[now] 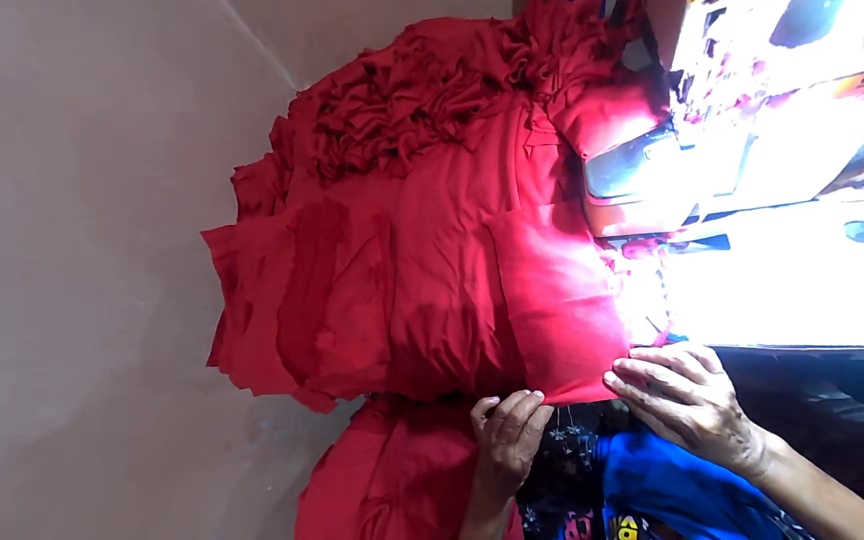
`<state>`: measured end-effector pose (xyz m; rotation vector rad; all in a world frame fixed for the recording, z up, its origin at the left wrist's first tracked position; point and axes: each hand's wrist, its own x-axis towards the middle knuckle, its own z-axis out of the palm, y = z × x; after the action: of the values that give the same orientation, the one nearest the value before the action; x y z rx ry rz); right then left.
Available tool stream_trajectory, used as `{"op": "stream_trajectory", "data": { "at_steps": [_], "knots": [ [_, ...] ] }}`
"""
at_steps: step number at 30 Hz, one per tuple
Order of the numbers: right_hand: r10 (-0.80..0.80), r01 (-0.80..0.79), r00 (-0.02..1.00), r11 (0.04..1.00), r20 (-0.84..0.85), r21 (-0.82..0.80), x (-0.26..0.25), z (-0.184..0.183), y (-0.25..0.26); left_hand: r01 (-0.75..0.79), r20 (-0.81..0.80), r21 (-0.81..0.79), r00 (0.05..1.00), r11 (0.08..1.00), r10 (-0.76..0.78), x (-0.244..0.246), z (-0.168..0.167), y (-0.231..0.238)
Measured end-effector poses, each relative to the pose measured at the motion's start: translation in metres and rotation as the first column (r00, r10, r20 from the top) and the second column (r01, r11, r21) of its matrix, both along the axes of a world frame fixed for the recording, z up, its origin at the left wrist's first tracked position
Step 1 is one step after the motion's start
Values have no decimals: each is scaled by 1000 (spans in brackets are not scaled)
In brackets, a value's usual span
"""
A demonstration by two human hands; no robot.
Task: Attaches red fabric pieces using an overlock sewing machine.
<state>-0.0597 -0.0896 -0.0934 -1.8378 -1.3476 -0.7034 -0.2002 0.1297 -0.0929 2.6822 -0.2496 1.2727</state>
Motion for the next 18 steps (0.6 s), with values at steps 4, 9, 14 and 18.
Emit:
{"op": "stream_trajectory", "data": {
  "at_steps": [4,9,14,18],
  "knots": [
    [7,-7,1000,1000,-13,-6,-1,1,1,29,-14,-100,999,995,-31,0,3,-2],
    [1,-2,1000,1000,-28,-16,-2,2,0,101,-114,-288,984,952,-138,3,19,0],
    [-10,8,997,1000,-82,-28,-5,5,1,99,-162,-364,972,926,-168,6,46,-1],
    [-56,45,984,997,-170,-67,-8,18,5,147,-104,-370,975,917,-199,29,70,-10]
  ]
}}
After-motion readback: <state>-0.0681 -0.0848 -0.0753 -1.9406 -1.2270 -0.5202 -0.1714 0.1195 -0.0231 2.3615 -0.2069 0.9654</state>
